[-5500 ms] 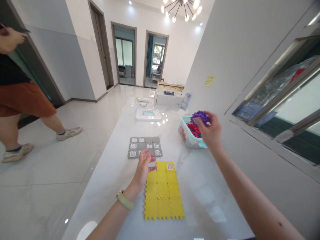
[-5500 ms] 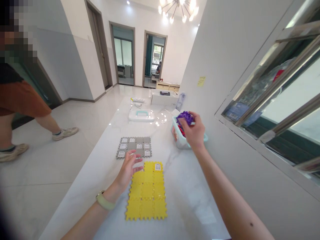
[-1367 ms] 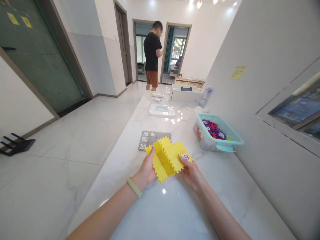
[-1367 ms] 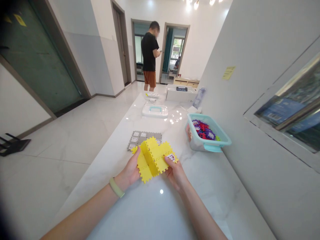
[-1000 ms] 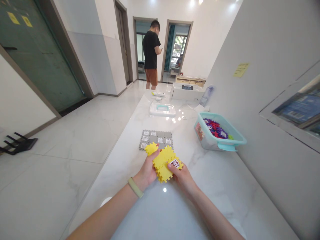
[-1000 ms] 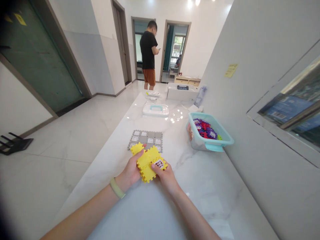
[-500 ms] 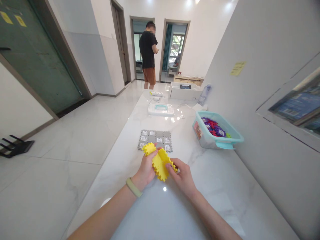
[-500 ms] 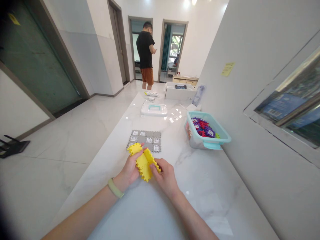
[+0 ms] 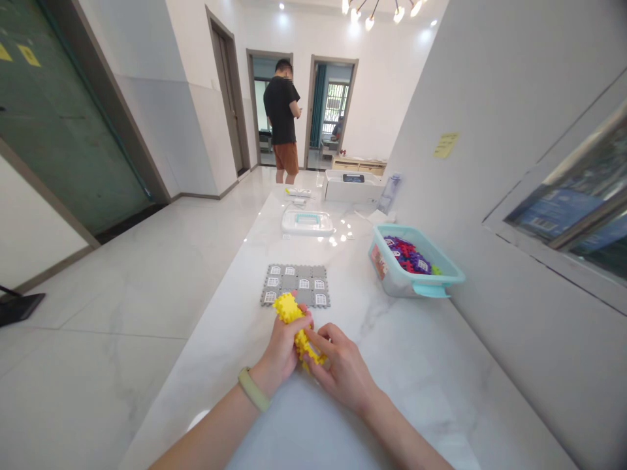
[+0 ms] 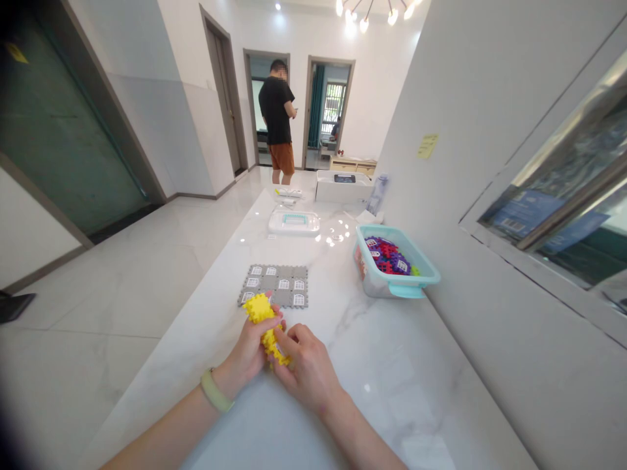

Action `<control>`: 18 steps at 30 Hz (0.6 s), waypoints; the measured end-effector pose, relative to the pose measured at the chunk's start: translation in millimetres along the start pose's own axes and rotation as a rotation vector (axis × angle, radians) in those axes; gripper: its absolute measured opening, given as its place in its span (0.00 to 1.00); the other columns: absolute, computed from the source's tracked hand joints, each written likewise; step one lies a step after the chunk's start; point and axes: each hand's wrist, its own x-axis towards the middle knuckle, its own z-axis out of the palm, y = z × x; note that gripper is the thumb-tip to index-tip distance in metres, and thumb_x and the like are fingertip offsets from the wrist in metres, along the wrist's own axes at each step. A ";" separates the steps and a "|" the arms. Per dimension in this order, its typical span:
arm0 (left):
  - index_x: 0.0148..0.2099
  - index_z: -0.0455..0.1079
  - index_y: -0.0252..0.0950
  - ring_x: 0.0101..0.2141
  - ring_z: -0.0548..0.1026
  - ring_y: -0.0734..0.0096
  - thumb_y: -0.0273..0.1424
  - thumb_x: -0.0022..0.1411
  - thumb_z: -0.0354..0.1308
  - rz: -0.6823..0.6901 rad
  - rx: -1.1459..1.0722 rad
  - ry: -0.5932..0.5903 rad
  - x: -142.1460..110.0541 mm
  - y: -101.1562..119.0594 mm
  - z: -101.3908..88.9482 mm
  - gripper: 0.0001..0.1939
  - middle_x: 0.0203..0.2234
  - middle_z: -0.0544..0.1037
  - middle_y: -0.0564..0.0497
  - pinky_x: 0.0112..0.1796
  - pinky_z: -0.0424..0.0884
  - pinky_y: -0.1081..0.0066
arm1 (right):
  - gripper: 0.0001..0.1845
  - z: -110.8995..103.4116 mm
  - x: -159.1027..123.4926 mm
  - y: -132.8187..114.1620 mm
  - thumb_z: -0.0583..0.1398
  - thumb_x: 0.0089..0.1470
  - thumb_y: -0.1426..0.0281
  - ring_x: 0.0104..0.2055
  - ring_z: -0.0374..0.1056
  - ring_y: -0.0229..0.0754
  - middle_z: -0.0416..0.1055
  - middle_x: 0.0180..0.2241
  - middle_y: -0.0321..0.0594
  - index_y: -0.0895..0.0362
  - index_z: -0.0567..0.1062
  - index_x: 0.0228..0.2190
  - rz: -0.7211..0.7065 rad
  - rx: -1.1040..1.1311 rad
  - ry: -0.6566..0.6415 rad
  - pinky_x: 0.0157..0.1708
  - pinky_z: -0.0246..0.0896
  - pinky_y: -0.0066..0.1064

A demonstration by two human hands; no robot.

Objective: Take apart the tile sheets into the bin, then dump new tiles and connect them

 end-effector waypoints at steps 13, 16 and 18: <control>0.54 0.64 0.42 0.31 0.76 0.68 0.17 0.44 0.58 -0.213 -0.222 0.058 5.4 14.9 -4.7 0.34 0.34 0.74 0.54 0.34 0.73 0.69 | 0.22 2.0 -2.2 -2.5 0.62 0.56 0.58 0.50 0.62 0.52 0.65 0.49 0.48 0.49 0.74 0.51 -0.070 0.121 0.056 0.45 0.64 0.44; 0.55 0.63 0.43 0.32 0.76 0.68 0.17 0.44 0.59 -0.174 -0.207 0.048 5.2 19.6 -4.0 0.35 0.35 0.74 0.53 0.36 0.74 0.67 | 0.29 7.5 -1.4 -2.4 0.62 0.56 0.59 0.56 0.60 0.52 0.58 0.58 0.49 0.49 0.66 0.58 0.171 0.442 0.124 0.47 0.65 0.42; 0.56 0.63 0.44 0.32 0.76 0.69 0.16 0.43 0.59 -0.137 -0.178 0.043 3.2 20.7 -1.6 0.37 0.35 0.74 0.54 0.37 0.73 0.67 | 0.38 11.0 0.4 -2.0 0.62 0.55 0.55 0.51 0.66 0.49 0.60 0.57 0.50 0.49 0.56 0.63 0.353 0.780 0.056 0.41 0.69 0.39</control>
